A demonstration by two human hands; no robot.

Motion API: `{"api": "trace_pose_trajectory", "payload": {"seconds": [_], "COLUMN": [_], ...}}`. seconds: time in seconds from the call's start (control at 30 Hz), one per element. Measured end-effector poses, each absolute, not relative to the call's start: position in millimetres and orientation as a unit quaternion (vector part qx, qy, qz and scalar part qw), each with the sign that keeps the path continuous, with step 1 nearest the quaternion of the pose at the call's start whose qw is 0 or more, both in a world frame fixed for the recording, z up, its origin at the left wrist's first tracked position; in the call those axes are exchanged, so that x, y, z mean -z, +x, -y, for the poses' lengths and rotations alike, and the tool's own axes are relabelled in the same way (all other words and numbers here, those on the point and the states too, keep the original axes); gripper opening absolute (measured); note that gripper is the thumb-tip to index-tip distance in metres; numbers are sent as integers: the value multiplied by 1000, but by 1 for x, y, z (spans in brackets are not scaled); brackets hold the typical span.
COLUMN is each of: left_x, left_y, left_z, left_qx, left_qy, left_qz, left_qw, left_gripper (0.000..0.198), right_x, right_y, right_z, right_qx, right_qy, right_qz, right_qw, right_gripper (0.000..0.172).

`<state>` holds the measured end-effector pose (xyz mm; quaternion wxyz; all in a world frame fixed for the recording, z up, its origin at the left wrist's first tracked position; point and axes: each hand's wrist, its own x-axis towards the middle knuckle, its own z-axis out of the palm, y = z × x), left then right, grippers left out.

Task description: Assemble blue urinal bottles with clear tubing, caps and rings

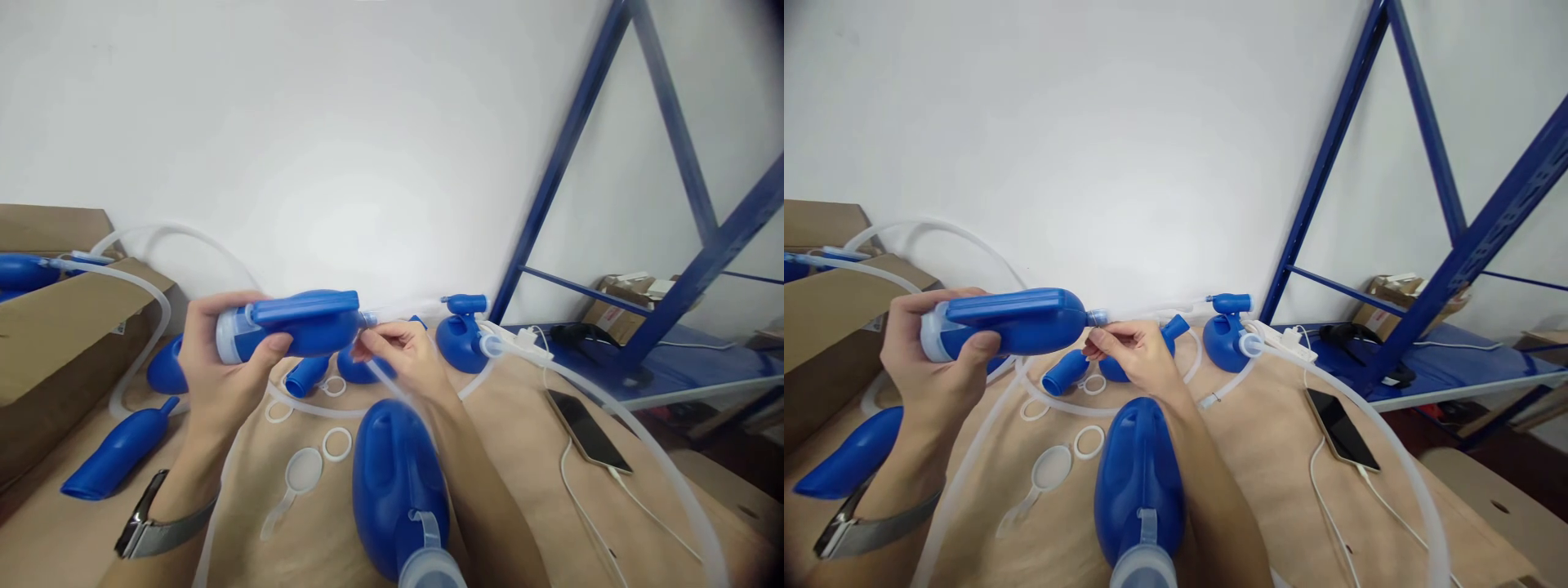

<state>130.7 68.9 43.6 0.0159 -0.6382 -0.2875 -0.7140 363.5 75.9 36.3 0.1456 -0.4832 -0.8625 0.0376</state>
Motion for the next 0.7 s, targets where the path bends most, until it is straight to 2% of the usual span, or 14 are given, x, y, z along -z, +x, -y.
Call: {"api": "trace_pose_trajectory", "payload": {"seconds": [0.2, 0.5, 0.57, 0.7], "left_x": [-39, -40, -38, -37], "left_y": [141, 146, 143, 135], "left_z": [-72, -69, -71, -73], "left_qx": [735, 728, 729, 726], "left_qy": [-572, -562, -564, -611], "left_qz": [344, 364, 369, 316], "left_qw": [-120, -147, -121, 9], "left_gripper": [47, 51, 50, 44], "right_x": [-31, -31, -30, -30], "right_y": [354, 353, 353, 355], "right_z": [-79, -79, -80, -78], "right_qx": [-69, -28, -25, -14], "right_qy": [-514, -538, -533, -523], "right_qz": [832, 823, 827, 836], "right_qw": [195, 180, 177, 167], "right_gripper": [132, 136, 135, 133]}}
